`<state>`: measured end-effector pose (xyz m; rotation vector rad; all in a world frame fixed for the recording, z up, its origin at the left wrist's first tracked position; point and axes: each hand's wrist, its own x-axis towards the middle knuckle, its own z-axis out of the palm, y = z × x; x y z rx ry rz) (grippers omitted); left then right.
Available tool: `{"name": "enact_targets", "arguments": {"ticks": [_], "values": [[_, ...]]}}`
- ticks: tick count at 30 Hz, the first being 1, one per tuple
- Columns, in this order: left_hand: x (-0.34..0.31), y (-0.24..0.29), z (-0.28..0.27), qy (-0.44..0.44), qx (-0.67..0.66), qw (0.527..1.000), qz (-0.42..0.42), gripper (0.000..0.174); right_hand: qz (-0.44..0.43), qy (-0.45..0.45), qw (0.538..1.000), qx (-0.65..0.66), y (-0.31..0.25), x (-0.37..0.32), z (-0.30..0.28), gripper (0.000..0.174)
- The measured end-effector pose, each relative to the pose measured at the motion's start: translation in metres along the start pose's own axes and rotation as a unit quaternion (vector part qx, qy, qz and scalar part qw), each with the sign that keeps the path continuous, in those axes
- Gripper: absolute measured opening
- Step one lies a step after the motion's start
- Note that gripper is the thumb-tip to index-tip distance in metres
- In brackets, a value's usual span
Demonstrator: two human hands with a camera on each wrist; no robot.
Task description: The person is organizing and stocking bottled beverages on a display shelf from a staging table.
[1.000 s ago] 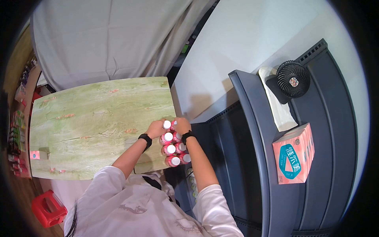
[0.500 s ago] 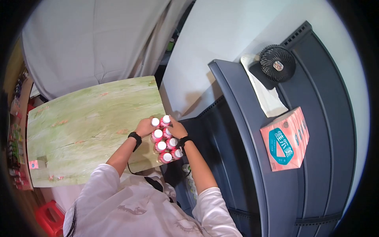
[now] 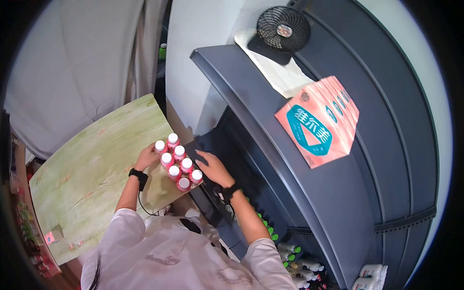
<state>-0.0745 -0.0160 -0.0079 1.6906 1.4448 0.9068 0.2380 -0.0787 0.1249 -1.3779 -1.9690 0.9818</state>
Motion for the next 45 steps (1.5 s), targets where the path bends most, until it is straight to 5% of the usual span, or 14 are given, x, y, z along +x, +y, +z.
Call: {"name": "enact_targets", "arguments": {"ticks": [7,15,20,23,25,28,34,45], "values": [[-0.05,0.044,-0.019,0.061,0.028,0.998,-0.017,0.044,0.066,0.036,0.995,0.069,-0.039,-0.126,-0.057,0.037],[-0.079,0.208,-0.019,0.068,-0.124,0.982,0.126,0.028,0.055,0.11,0.991,-0.059,-0.115,-0.244,-0.098,0.039],[-0.085,0.299,-0.012,0.082,-0.143,0.954,0.251,0.025,-0.002,0.282,0.957,-0.064,-0.168,-0.296,-0.111,0.033],[-0.094,0.33,0.0,0.038,-0.174,0.928,0.326,0.025,-0.023,0.356,0.931,-0.083,-0.184,-0.328,-0.119,0.031],[-0.124,0.375,0.011,-0.016,-0.195,0.933,0.301,0.029,-0.029,0.402,0.91,-0.095,-0.188,-0.348,-0.12,0.03],[-0.131,0.394,0.026,-0.144,-0.181,0.877,0.421,0.023,-0.018,0.48,0.871,-0.105,-0.189,-0.374,-0.116,0.029],[-0.148,0.415,0.065,-0.28,-0.215,0.865,0.357,0.017,0.073,0.583,0.792,-0.165,-0.194,-0.422,-0.103,0.029],[-0.207,0.447,0.121,-0.388,-0.194,0.782,0.448,0.013,0.129,0.721,0.641,-0.231,-0.191,-0.488,-0.107,0.025]]}}
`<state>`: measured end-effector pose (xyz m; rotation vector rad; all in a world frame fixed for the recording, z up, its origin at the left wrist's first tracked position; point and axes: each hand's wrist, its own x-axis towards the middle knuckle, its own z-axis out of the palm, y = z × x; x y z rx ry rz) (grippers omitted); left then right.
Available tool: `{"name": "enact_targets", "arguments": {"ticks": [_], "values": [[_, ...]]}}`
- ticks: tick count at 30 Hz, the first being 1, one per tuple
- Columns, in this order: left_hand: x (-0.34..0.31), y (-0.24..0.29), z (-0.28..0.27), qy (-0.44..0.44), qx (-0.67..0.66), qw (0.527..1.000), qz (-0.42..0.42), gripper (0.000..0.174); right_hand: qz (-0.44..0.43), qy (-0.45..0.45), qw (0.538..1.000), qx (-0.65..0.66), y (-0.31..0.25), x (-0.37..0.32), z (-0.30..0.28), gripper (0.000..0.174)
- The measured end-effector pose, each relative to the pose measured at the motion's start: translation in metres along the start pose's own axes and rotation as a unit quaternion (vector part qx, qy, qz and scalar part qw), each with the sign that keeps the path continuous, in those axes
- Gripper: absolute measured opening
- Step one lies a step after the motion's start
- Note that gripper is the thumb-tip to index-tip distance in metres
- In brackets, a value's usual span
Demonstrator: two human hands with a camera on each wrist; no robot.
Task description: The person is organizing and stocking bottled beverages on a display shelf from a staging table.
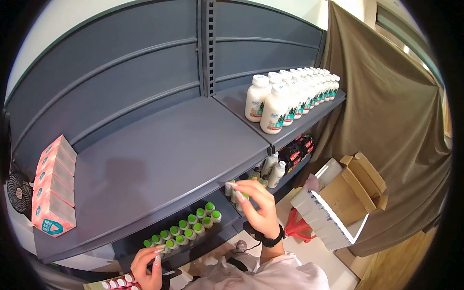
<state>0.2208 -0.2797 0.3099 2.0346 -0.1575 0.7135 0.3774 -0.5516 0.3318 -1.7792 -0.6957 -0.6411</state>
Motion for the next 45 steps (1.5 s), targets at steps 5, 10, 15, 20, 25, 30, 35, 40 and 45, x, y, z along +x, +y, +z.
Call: {"name": "enact_targets", "arguments": {"ticks": [5,10,15,20,25,30,35,40,45], "values": [[0.034,0.02,0.059,-0.048,-0.082,0.995,0.025,0.013,-0.024,0.11,0.993,-0.02,0.032,0.016,-0.031,0.026],[0.084,0.026,0.139,-0.129,-0.106,0.978,0.124,0.023,-0.013,0.146,0.988,-0.047,0.068,0.026,-0.073,0.028],[0.121,0.055,0.217,-0.135,-0.138,0.968,0.161,0.031,-0.011,0.1,0.995,-0.01,0.099,0.028,-0.112,0.031],[0.147,0.074,0.262,-0.106,-0.127,0.97,0.176,0.039,-0.026,0.074,0.997,0.015,0.125,0.049,-0.129,0.032],[0.16,0.085,0.293,-0.097,-0.121,0.976,0.155,0.041,-0.039,0.049,0.998,0.028,0.14,0.062,-0.148,0.034],[0.169,0.095,0.323,-0.155,-0.123,0.968,0.157,0.038,-0.012,0.087,0.995,0.04,0.163,0.057,-0.175,0.033],[0.182,0.106,0.373,-0.23,-0.169,0.944,0.168,0.039,0.022,0.111,0.992,0.06,0.184,0.038,-0.205,0.032],[0.199,0.122,0.436,-0.276,-0.206,0.92,0.189,0.043,0.093,0.164,0.975,0.12,0.2,0.034,-0.253,0.027],[0.222,0.134,0.504,-0.26,-0.254,0.904,0.223,0.045,0.089,0.158,0.976,0.123,0.22,0.047,-0.293,0.026]]}}
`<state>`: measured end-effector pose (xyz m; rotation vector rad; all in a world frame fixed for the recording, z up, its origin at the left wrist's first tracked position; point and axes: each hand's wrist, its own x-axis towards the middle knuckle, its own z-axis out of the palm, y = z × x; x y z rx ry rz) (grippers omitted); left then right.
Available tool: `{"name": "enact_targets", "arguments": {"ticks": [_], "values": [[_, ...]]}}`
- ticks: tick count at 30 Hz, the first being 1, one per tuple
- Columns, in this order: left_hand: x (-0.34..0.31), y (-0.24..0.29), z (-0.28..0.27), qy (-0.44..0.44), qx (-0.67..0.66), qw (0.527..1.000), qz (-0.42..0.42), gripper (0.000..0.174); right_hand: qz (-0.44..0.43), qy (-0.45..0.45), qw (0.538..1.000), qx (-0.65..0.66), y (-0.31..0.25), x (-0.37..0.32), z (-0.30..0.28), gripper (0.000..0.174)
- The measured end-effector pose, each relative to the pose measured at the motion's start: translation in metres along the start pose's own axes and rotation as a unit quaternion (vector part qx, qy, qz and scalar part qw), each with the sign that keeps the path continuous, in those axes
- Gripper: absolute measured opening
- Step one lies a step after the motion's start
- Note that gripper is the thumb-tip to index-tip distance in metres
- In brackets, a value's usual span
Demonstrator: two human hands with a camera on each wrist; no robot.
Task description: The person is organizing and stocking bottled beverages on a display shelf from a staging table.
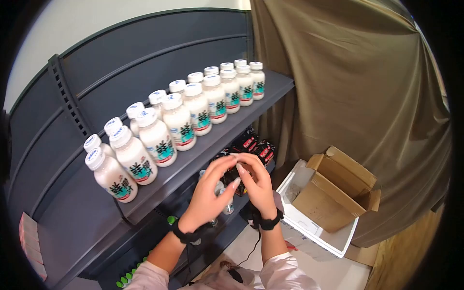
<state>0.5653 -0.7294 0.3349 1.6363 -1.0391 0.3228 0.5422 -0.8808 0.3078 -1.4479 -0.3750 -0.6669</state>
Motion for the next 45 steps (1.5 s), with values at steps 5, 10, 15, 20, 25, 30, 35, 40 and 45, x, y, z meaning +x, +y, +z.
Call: {"name": "enact_targets", "arguments": {"ticks": [5,10,15,20,25,30,35,40,45], "values": [[0.081,-0.043,0.044,0.026,-0.003,1.0,0.006,0.045,-0.006,0.028,0.999,-0.026,0.018,0.052,-0.046,0.032],[0.141,-0.08,0.09,0.043,-0.118,0.992,-0.01,0.058,-0.01,0.054,0.998,-0.032,0.034,0.107,-0.08,0.035],[0.182,-0.088,0.106,0.038,-0.108,0.993,-0.014,0.067,0.023,0.063,0.998,-0.021,0.048,0.156,-0.102,0.037],[0.193,-0.101,0.112,0.019,-0.105,0.994,-0.039,0.072,0.077,0.084,0.993,-0.012,0.056,0.187,-0.107,0.049],[0.196,-0.121,0.115,0.009,-0.068,0.995,-0.066,0.076,0.05,0.078,0.996,-0.018,0.096,0.221,-0.122,0.043],[0.201,-0.13,0.118,0.007,-0.075,0.995,-0.065,0.076,0.071,0.098,0.993,-0.001,0.113,0.242,-0.125,0.041],[0.198,-0.134,0.118,-0.012,-0.048,0.996,-0.068,0.077,0.069,0.083,0.994,0.008,0.121,0.262,-0.123,0.041],[0.195,-0.135,0.115,-0.021,-0.043,0.998,-0.051,0.077,0.083,0.041,0.995,0.028,0.139,0.281,-0.135,0.045],[0.194,-0.145,0.117,-0.025,-0.065,0.997,-0.03,0.078,0.086,-0.016,0.996,-0.027,0.102,0.255,-0.133,0.051]]}}
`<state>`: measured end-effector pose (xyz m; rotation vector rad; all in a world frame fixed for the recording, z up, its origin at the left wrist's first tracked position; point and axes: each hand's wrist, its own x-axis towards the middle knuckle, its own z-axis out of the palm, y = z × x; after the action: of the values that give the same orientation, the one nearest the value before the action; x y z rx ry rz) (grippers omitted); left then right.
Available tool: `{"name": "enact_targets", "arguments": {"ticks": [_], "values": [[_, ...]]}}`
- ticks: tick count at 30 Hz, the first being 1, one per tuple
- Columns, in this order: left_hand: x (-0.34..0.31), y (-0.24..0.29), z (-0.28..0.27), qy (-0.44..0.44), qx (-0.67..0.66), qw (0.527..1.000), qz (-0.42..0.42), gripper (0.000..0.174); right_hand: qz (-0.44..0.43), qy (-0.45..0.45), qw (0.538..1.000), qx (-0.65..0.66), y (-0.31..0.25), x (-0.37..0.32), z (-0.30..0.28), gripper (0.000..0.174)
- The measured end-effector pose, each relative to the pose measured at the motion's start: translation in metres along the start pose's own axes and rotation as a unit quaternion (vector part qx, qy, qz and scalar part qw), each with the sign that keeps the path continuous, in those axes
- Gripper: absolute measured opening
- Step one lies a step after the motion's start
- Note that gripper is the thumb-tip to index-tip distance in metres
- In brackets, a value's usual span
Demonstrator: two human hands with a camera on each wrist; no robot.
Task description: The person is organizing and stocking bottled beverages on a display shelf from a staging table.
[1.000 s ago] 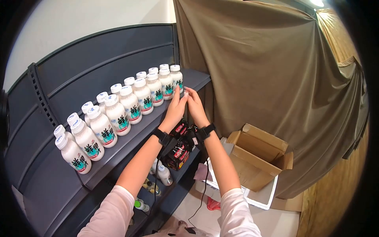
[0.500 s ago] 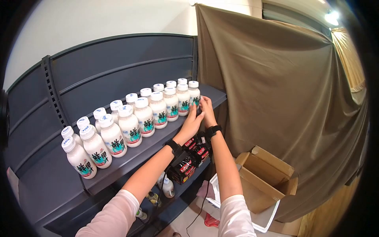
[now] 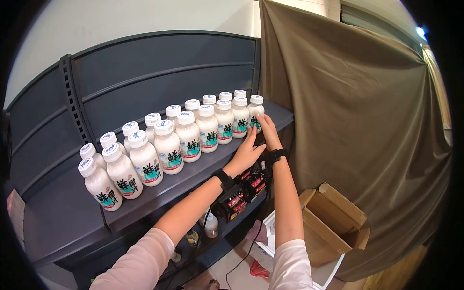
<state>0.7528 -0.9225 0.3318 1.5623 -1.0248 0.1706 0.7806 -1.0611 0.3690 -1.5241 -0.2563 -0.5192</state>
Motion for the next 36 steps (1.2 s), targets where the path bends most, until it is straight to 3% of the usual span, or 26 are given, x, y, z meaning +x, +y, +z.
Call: {"name": "enact_targets", "arguments": {"ticks": [6,9,17,19,21,25,27,28,30,34,36], "values": [[-0.006,0.0,0.0,-0.001,0.028,1.0,0.004,0.08,-0.019,0.044,0.999,-0.005,-0.005,-0.02,0.007,0.065],[-0.011,-0.002,0.002,0.01,0.039,0.999,0.012,0.08,-0.013,0.009,0.999,-0.036,-0.01,-0.023,0.002,0.064],[-0.04,0.008,-0.006,0.011,-0.007,0.999,0.029,0.064,-0.057,0.11,0.987,-0.107,-0.032,-0.064,0.026,0.05],[-0.061,0.027,-0.014,0.016,-0.015,0.998,0.053,0.058,-0.081,0.132,0.988,-0.022,-0.028,-0.089,0.039,0.042],[-0.096,0.059,-0.023,0.04,0.044,0.995,0.085,0.048,-0.097,0.161,0.982,-0.016,-0.03,-0.127,0.054,0.037],[-0.195,0.113,-0.046,0.068,0.101,0.983,0.134,0.04,-0.092,0.177,0.979,0.028,-0.052,-0.216,0.111,0.043],[-0.248,0.146,-0.068,0.063,0.061,0.993,0.08,0.04,-0.075,0.141,0.986,0.047,-0.054,-0.254,0.141,0.049],[-0.273,0.153,-0.076,0.097,0.126,0.981,0.113,0.039,-0.05,0.135,0.988,0.063,-0.053,-0.272,0.157,0.054],[-0.325,0.169,-0.095,0.137,0.169,0.971,0.101,0.038,-0.009,0.122,0.99,0.065,-0.054,-0.302,0.196,0.067],[-0.42,0.218,-0.127,0.211,0.27,0.939,0.002,0.041,-0.055,-0.14,0.98,0.127,-0.059,-0.339,0.268,0.082],[-0.459,0.237,-0.129,0.266,0.3,0.915,-0.038,0.04,-0.085,-0.223,0.966,0.098,-0.063,-0.357,0.305,0.084]]}}
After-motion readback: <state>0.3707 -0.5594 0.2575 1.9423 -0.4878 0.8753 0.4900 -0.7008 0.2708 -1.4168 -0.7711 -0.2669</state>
